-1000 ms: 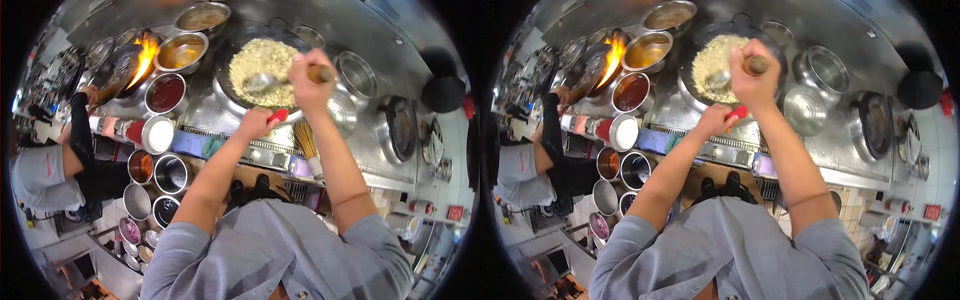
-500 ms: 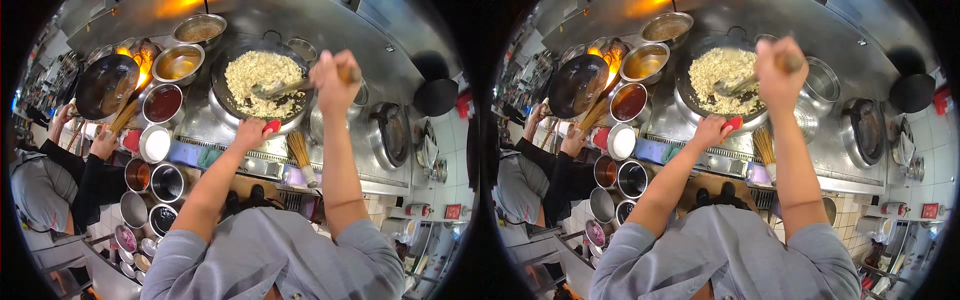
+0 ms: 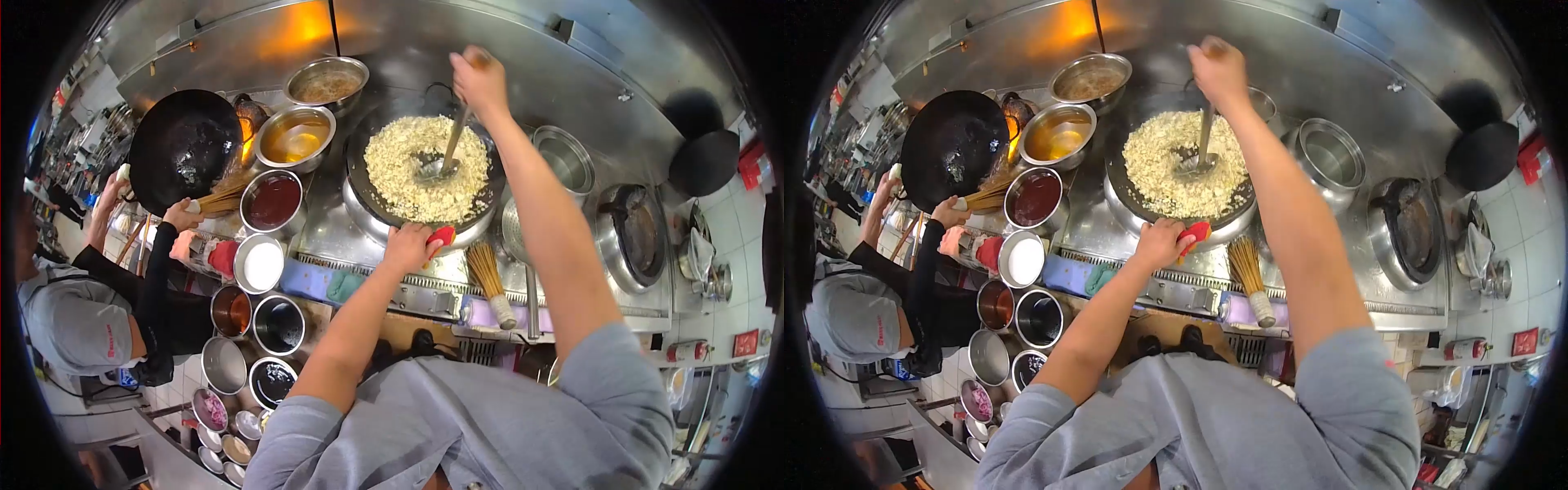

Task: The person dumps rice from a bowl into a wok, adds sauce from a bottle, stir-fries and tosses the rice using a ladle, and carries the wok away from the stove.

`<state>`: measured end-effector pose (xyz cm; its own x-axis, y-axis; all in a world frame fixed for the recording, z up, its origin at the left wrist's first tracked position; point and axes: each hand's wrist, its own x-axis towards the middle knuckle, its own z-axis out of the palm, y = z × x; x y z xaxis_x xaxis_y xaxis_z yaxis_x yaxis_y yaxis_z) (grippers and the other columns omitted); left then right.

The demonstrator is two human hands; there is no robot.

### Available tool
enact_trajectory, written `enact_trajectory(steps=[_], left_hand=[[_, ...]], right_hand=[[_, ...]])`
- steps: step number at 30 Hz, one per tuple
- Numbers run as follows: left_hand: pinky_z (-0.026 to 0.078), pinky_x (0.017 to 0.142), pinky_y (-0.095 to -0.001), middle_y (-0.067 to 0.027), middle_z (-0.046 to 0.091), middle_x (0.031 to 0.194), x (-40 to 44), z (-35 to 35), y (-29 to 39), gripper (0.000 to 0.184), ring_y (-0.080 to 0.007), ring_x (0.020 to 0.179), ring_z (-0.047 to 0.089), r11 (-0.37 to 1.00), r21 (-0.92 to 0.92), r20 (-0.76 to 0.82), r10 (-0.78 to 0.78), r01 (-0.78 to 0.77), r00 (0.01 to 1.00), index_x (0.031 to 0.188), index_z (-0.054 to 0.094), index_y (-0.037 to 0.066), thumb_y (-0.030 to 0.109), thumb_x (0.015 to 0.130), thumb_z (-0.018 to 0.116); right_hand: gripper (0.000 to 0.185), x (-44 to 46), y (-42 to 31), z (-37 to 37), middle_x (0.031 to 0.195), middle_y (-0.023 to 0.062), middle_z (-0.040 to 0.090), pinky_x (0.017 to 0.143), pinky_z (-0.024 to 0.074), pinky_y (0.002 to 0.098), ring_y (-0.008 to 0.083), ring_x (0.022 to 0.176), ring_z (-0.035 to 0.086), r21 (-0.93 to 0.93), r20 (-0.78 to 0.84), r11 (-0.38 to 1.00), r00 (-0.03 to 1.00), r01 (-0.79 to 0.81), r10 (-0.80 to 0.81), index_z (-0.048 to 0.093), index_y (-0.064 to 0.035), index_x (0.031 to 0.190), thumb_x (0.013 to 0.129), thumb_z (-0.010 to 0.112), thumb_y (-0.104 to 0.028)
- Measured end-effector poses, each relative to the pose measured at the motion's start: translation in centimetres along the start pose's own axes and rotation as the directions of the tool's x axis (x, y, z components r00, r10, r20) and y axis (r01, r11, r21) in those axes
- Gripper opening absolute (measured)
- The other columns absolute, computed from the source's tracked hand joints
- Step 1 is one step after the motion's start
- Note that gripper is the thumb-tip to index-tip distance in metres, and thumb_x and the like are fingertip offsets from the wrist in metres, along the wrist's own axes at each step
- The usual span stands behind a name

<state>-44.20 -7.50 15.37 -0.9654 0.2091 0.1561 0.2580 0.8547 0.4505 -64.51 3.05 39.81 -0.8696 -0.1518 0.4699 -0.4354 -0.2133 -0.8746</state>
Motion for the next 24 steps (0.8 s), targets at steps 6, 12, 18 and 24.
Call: enact_trajectory(steps=[6,12,18,24], left_hand=[[0.039,0.075,-0.0447,-0.0039,0.065,0.092,0.9,-0.7,0.0,0.035,-0.0239,0.097,0.060,1.000,-0.006,-0.036,-0.007,0.006,0.999,0.088,0.065,0.012,0.048,0.088,0.061],[0.041,0.080,-0.0465,-0.0063,0.065,0.095,1.4,-0.1,-0.3,0.040,-0.0252,0.101,0.059,0.998,-0.021,0.030,-0.050,0.051,0.998,0.090,0.067,0.011,0.050,0.088,0.059],[0.040,0.080,-0.0464,-0.0052,0.065,0.096,0.8,0.3,-0.2,0.039,-0.0252,0.102,0.058,0.999,-0.023,0.031,-0.029,0.030,0.999,0.091,0.066,0.011,0.049,0.089,0.059],[0.039,0.079,-0.0464,-0.0048,0.065,0.098,0.8,-0.4,0.0,0.039,-0.0249,0.103,0.058,0.997,-0.043,0.025,-0.061,0.062,0.998,0.092,0.067,0.012,0.050,0.088,0.059]], right_hand=[[0.032,-3.2,1.0,1.8,0.049,0.0007,0.047,0.040,0.0363,0.0267,0.0092,0.041,0.048,-0.025,-0.072,0.965,0.963,0.260,-0.261,0.041,-0.0121,0.067,0.091,0.062,-0.006],[0.028,5.0,-3.6,-7.5,0.049,-0.0017,0.045,0.038,0.0343,0.0259,0.0088,0.040,0.043,-0.114,-0.365,0.993,0.930,0.013,-0.054,0.044,-0.0129,0.069,0.092,0.061,-0.009],[0.032,2.9,0.1,-2.4,0.052,-0.0033,0.046,0.038,0.0318,0.0252,0.0075,0.042,0.044,0.053,-0.045,0.998,0.999,-0.024,0.026,0.043,-0.0114,0.065,0.090,0.063,-0.011],[0.032,3.8,-0.8,-0.6,0.052,-0.0001,0.048,0.038,0.0337,0.0273,0.0097,0.040,0.044,0.124,-0.226,0.976,0.963,0.178,-0.147,0.044,-0.0099,0.065,0.088,0.064,-0.013]])
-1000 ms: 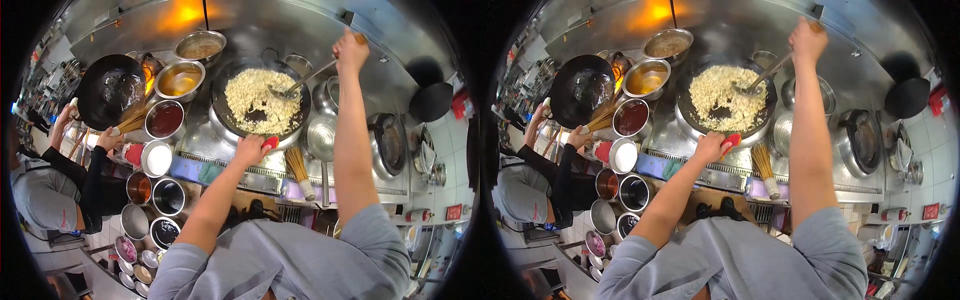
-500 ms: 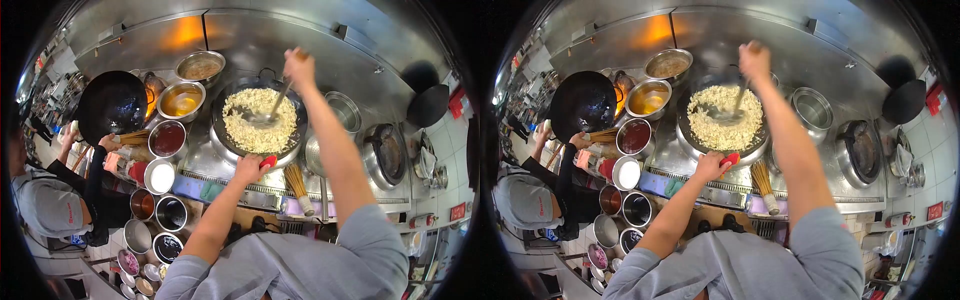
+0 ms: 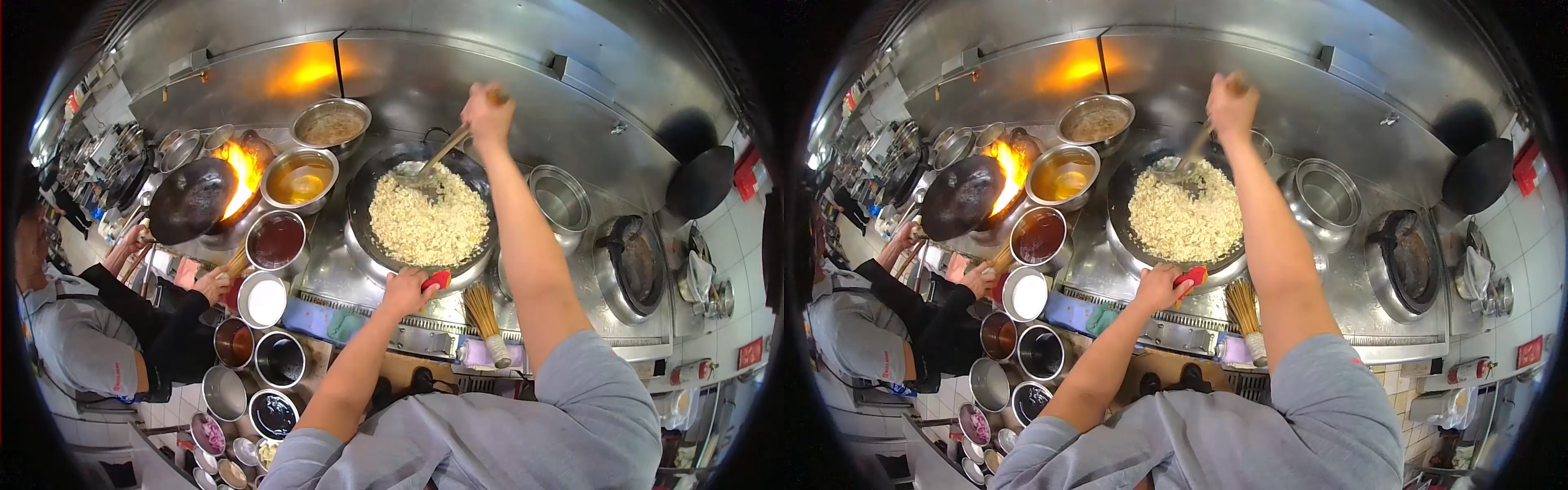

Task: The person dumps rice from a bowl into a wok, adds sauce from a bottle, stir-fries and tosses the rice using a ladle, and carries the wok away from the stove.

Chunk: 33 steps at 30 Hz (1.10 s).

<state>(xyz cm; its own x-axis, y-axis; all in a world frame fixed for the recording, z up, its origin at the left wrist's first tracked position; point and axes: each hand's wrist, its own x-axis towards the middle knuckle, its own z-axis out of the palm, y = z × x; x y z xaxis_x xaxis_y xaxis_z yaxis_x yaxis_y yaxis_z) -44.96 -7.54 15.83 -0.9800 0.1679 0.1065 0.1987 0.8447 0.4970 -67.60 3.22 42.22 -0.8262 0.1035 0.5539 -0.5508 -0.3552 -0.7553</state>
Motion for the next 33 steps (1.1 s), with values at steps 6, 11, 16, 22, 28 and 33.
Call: enact_trajectory(steps=[6,11,16,22,28,33], left_hand=[[0.042,0.080,-0.0481,-0.0060,0.065,0.096,0.2,-0.1,-0.5,0.041,-0.0260,0.101,0.059,1.000,-0.011,0.015,0.013,-0.013,1.000,0.092,0.067,0.011,0.051,0.089,0.059],[0.042,0.080,-0.0468,-0.0064,0.065,0.098,-0.2,0.7,-0.7,0.039,-0.0264,0.100,0.059,0.999,-0.004,-0.004,0.036,-0.036,0.999,0.092,0.067,0.010,0.049,0.088,0.061],[0.045,0.079,-0.0457,-0.0070,0.067,0.095,-0.1,-0.6,-0.5,0.036,-0.0274,0.097,0.060,0.999,0.003,-0.015,0.041,-0.041,0.999,0.092,0.068,0.010,0.046,0.085,0.065],[0.049,0.073,-0.0453,-0.0127,0.067,0.083,0.1,-1.2,-1.5,0.039,-0.0329,0.084,0.063,0.989,-0.062,-0.059,0.127,-0.131,0.990,0.079,0.069,0.007,0.046,0.084,0.066],[0.049,0.075,-0.0434,-0.0099,0.066,0.077,0.2,-1.5,-1.9,0.033,-0.0307,0.081,0.063,0.982,-0.089,-0.134,0.156,-0.169,0.979,0.075,0.067,0.009,0.042,0.080,0.070],[0.050,0.075,-0.0429,-0.0115,0.065,0.077,0.0,-1.5,-1.9,0.033,-0.0312,0.082,0.063,0.976,-0.088,-0.154,0.184,-0.199,0.971,0.076,0.065,0.008,0.040,0.081,0.069]], right_hand=[[0.030,3.9,-1.1,-2.4,0.050,-0.0011,0.045,0.037,0.0324,0.0259,0.0097,0.039,0.044,-0.227,-0.012,0.947,0.973,-0.227,0.231,0.044,-0.0117,0.064,0.088,0.062,-0.014],[0.030,0.6,2.2,-4.1,0.051,-0.0022,0.045,0.037,0.0320,0.0267,0.0091,0.039,0.043,-0.206,-0.019,0.978,1.000,-0.009,0.005,0.045,-0.0129,0.064,0.088,0.063,-0.015],[0.032,2.4,-0.6,0.8,0.051,-0.0025,0.040,0.036,0.0316,0.0274,0.0094,0.039,0.039,-0.161,-0.048,0.981,0.994,-0.108,0.101,0.039,-0.0130,0.069,0.092,0.061,-0.009],[0.033,-0.6,-0.9,-0.7,0.051,-0.0020,0.044,0.040,0.0322,0.0275,0.0135,0.041,0.043,-0.267,0.126,0.915,0.930,-0.304,0.346,0.042,-0.0122,0.067,0.090,0.065,-0.017],[0.034,-8.3,-10.0,-1.3,0.049,-0.0038,0.044,0.036,0.0288,0.0256,0.0074,0.037,0.038,-0.465,-0.135,0.871,0.985,-0.158,0.107,0.043,-0.0135,0.065,0.094,0.062,-0.013],[0.020,-22.4,-0.9,-8.4,0.074,0.0017,0.057,0.061,0.0418,0.0222,0.0067,0.067,0.053,-0.378,0.079,0.921,0.994,0.096,-0.071,0.052,-0.0031,0.073,0.092,0.059,-0.003]])
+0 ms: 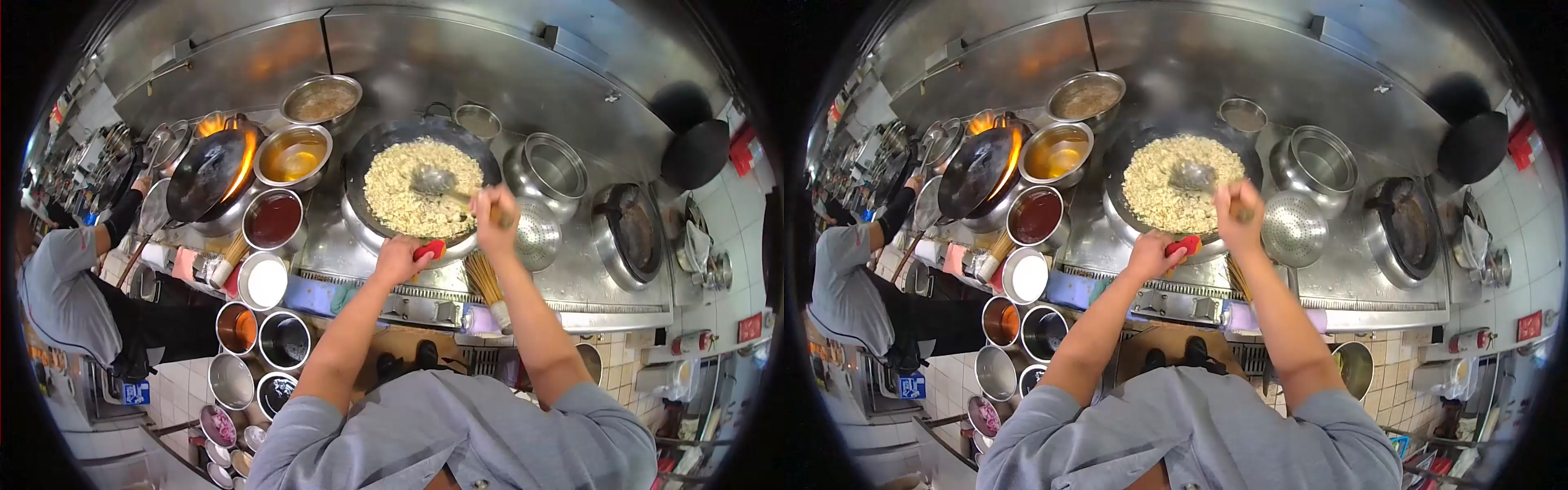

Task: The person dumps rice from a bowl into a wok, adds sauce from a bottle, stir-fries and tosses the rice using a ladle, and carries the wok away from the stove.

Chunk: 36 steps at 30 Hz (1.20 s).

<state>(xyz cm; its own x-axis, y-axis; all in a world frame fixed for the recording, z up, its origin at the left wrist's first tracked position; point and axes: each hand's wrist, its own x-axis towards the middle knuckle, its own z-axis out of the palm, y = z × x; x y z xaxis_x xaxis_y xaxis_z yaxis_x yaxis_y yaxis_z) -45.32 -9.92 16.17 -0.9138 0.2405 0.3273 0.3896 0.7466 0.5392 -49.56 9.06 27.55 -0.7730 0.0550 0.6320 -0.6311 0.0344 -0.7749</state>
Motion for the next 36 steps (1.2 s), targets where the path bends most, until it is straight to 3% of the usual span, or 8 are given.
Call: enact_trajectory(steps=[4,6,9,13,17,19,22,36], left_hand=[[0.049,0.080,-0.0431,-0.0113,0.066,0.082,0.0,-0.3,0.7,0.033,-0.0309,0.089,0.063,0.998,0.060,0.016,-0.017,0.016,1.000,0.082,0.067,0.008,0.041,0.085,0.065],[0.049,0.079,-0.0432,-0.0117,0.066,0.082,0.2,0.0,0.7,0.033,-0.0311,0.089,0.063,0.997,0.074,-0.007,-0.006,0.006,1.000,0.082,0.067,0.008,0.041,0.086,0.064],[0.049,0.078,-0.0441,-0.0125,0.067,0.082,0.4,0.4,0.9,0.034,-0.0316,0.087,0.063,0.987,0.160,0.060,-0.010,0.000,0.998,0.082,0.068,0.008,0.041,0.087,0.062],[0.049,0.073,-0.0448,-0.0129,0.067,0.078,0.6,0.3,0.9,0.032,-0.0326,0.079,0.064,0.987,0.152,0.048,0.053,-0.060,0.997,0.078,0.067,0.008,0.039,0.086,0.063],[0.050,0.072,-0.0445,-0.0130,0.067,0.077,0.5,0.8,0.5,0.033,-0.0332,0.078,0.064,0.982,0.185,0.005,0.041,-0.041,0.999,0.077,0.067,0.008,0.040,0.085,0.064],[0.050,0.072,-0.0452,-0.0136,0.067,0.077,0.5,0.5,0.9,0.034,-0.0338,0.078,0.064,0.986,0.164,0.033,0.002,-0.007,0.999,0.078,0.068,0.008,0.040,0.086,0.064],[0.048,0.075,-0.0450,-0.0136,0.067,0.078,0.6,0.5,0.9,0.036,-0.0338,0.081,0.063,0.992,0.123,0.040,-0.036,0.031,0.999,0.078,0.068,0.008,0.043,0.086,0.063],[0.049,0.077,-0.0437,-0.0102,0.067,0.082,0.3,0.8,1.0,0.035,-0.0299,0.087,0.063,0.994,0.066,0.003,-0.090,0.090,0.996,0.077,0.068,0.008,0.042,0.084,0.064]], right_hand=[[0.033,-14.8,2.2,-7.4,0.127,0.0144,0.054,0.099,0.0433,0.0406,0.0264,0.117,0.055,-0.329,0.337,0.936,0.910,-0.129,0.244,0.054,-0.0094,0.121,0.090,0.065,-0.010],[0.049,-18.0,-3.5,-9.7,0.138,0.0169,0.045,0.103,0.0414,0.0498,0.0327,0.125,0.050,0.118,0.575,0.285,0.300,-0.951,0.762,0.040,-0.0220,0.139,0.095,0.062,-0.023],[0.046,-19.1,-2.2,-8.0,0.139,0.0178,0.043,0.102,0.0409,0.0572,0.0335,0.128,0.048,0.627,0.602,-0.127,0.374,-0.769,0.706,0.038,-0.0300,0.141,0.099,0.055,-0.034],[0.027,-14.3,3.6,-2.0,0.096,0.0060,0.062,0.051,0.0465,0.0252,0.0125,0.062,0.053,0.595,0.692,-0.375,0.215,-0.711,0.689,0.051,-0.0201,0.123,0.101,0.051,-0.035],[0.021,-7.9,1.1,-1.6,0.071,0.0067,0.057,0.045,0.0450,0.0343,0.0188,0.051,0.053,0.067,0.267,0.246,0.255,-0.967,0.929,0.048,-0.0130,0.117,0.098,0.053,-0.021],[0.051,-9.4,0.6,-4.8,0.084,0.0213,0.065,0.060,0.0527,0.0433,0.0360,0.065,0.064,-0.709,0.250,0.645,0.753,-0.286,0.609,0.038,-0.0125,0.140,0.093,0.057,-0.020],[0.070,-11.0,-2.0,-7.1,0.106,0.0322,0.062,0.070,0.0538,0.0450,0.0435,0.074,0.066,-0.953,0.195,0.296,0.612,-0.068,0.766,0.028,-0.0088,0.150,0.090,0.060,-0.019],[0.045,-9.8,-11.0,-13.3,0.079,0.0052,0.050,0.038,0.0377,0.0242,0.0087,0.046,0.041,0.453,0.400,-0.012,0.191,-0.891,0.896,0.036,-0.0147,0.144,0.100,0.046,-0.014]])
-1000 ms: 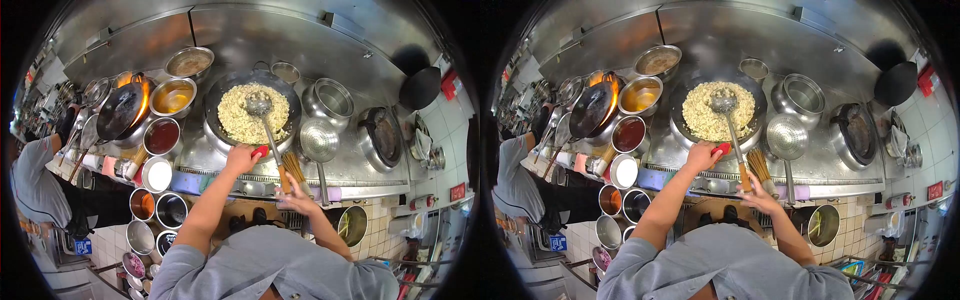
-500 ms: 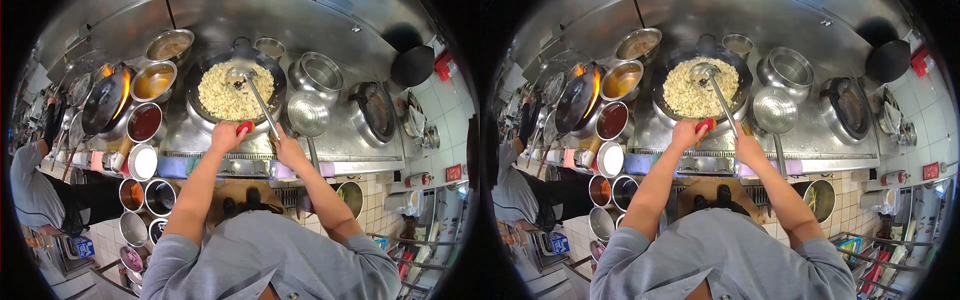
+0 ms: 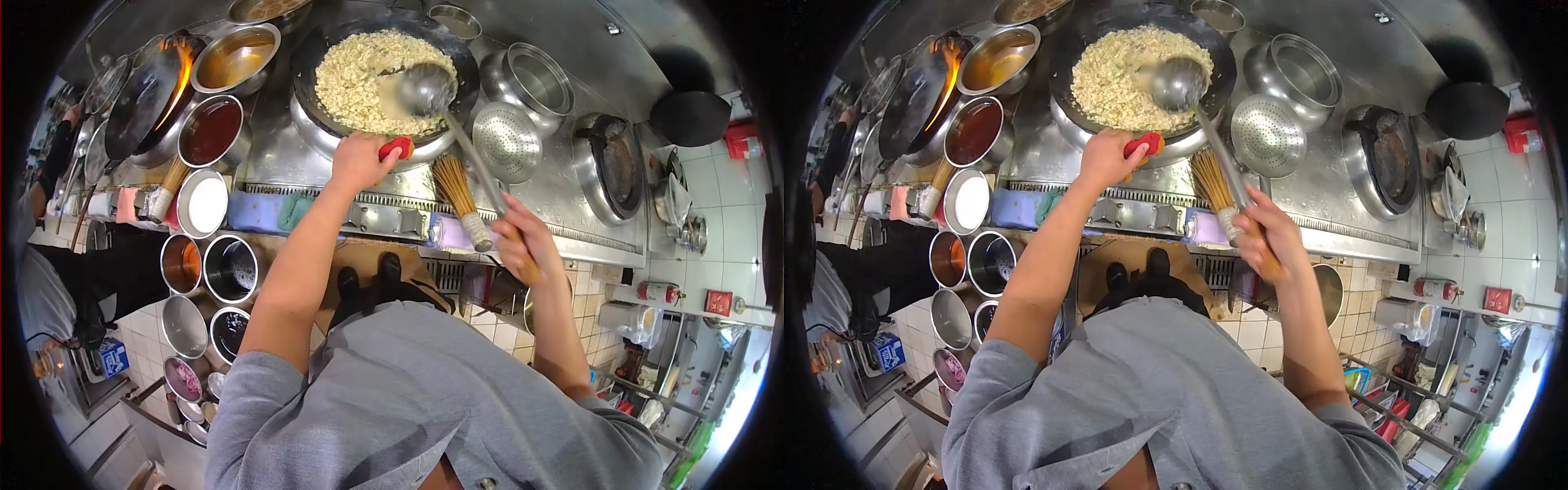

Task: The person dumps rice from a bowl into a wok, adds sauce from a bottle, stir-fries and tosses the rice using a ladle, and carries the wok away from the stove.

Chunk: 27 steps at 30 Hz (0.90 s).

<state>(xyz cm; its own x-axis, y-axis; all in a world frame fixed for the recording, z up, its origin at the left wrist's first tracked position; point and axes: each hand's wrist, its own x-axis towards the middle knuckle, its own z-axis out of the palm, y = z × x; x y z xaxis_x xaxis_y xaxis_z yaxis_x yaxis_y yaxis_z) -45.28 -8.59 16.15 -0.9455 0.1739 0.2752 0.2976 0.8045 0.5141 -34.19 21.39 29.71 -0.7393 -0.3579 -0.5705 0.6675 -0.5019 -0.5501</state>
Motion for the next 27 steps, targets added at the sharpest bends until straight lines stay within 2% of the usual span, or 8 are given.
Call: enact_trajectory(steps=[5,7,16,18,20,21,23,27], left_hand=[[0.048,0.079,-0.0424,-0.0089,0.067,0.083,0.0,-0.6,0.2,0.035,-0.0295,0.090,0.062,1.000,0.020,0.046,-0.023,0.022,0.999,0.082,0.068,0.009,0.044,0.087,0.062],[0.047,0.081,-0.0418,-0.0084,0.067,0.085,0.1,-0.7,0.5,0.036,-0.0290,0.092,0.061,0.999,0.026,0.061,-0.034,0.032,0.998,0.084,0.068,0.009,0.044,0.087,0.062],[0.047,0.081,-0.0437,-0.0080,0.066,0.089,-0.4,-0.2,0.9,0.036,-0.0280,0.094,0.061,0.996,0.076,0.008,-0.056,0.055,0.998,0.091,0.069,0.009,0.044,0.090,0.061],[0.047,0.081,-0.0438,-0.0086,0.066,0.088,-0.6,-0.8,1.1,0.036,-0.0284,0.094,0.061,0.996,0.084,0.007,-0.037,0.037,0.999,0.091,0.070,0.009,0.044,0.090,0.061],[0.046,0.079,-0.0441,-0.0106,0.064,0.084,-0.5,-0.8,0.5,0.035,-0.0301,0.091,0.060,0.999,0.039,-0.019,0.027,-0.026,0.999,0.089,0.068,0.007,0.041,0.090,0.063],[0.046,0.079,-0.0441,-0.0106,0.064,0.084,-0.4,-0.7,0.4,0.035,-0.0301,0.091,0.060,0.998,0.048,-0.014,0.036,-0.035,0.999,0.089,0.068,0.007,0.041,0.090,0.063],[0.045,0.079,-0.0443,-0.0111,0.062,0.083,-0.6,-0.6,0.3,0.033,-0.0314,0.090,0.059,0.996,0.037,-0.061,0.082,-0.080,0.995,0.086,0.065,0.005,0.038,0.088,0.065],[0.043,0.082,-0.0441,-0.0113,0.060,0.090,-1.2,0.3,0.2,0.032,-0.0320,0.094,0.055,0.997,0.030,-0.130,0.073,-0.070,0.989,0.088,0.063,0.006,0.038,0.087,0.065]], right_hand=[[0.046,10.1,-0.5,1.8,0.080,0.0059,0.052,0.042,0.0407,0.0263,0.0111,0.047,0.044,-0.540,-0.136,0.837,0.973,0.087,-0.189,0.037,-0.0141,0.142,0.099,0.050,-0.014],[0.046,10.3,-1.1,3.3,0.079,0.0060,0.053,0.042,0.0410,0.0272,0.0117,0.048,0.046,-0.903,-0.029,0.407,0.923,0.141,-0.383,0.037,-0.0140,0.142,0.098,0.050,-0.012],[0.045,9.4,0.1,-3.0,0.077,0.0050,0.053,0.041,0.0392,0.0284,0.0114,0.049,0.046,-0.263,-0.096,0.965,0.994,0.020,-0.047,0.038,-0.0124,0.143,0.100,0.050,-0.017],[0.047,12.5,-0.1,-0.2,0.080,0.0075,0.057,0.042,0.0420,0.0308,0.0138,0.051,0.052,-0.878,-0.078,0.473,0.951,0.076,-0.298,0.040,-0.0085,0.141,0.097,0.053,-0.018],[0.052,18.7,-0.6,-3.5,0.083,0.0109,0.061,0.045,0.0466,0.0330,0.0151,0.057,0.060,-0.883,0.463,-0.351,0.697,0.312,-0.547,0.040,-0.0045,0.140,0.093,0.057,-0.017],[0.052,19.5,-1.4,-2.1,0.083,0.0109,0.061,0.045,0.0466,0.0330,0.0151,0.057,0.060,-0.885,0.460,-0.342,0.692,0.314,-0.555,0.040,-0.0045,0.140,0.093,0.057,-0.017],[0.056,20.1,-1.9,2.6,0.088,0.0188,0.066,0.054,0.0517,0.0410,0.0270,0.064,0.067,-0.894,0.096,0.387,0.941,0.226,-0.325,0.038,-0.0035,0.142,0.091,0.057,-0.017],[0.058,21.3,0.1,3.8,0.084,0.0261,0.064,0.061,0.0519,0.0478,0.0401,0.068,0.066,-0.948,0.182,0.209,0.949,0.238,-0.256,0.036,-0.0081,0.144,0.092,0.058,-0.021]])
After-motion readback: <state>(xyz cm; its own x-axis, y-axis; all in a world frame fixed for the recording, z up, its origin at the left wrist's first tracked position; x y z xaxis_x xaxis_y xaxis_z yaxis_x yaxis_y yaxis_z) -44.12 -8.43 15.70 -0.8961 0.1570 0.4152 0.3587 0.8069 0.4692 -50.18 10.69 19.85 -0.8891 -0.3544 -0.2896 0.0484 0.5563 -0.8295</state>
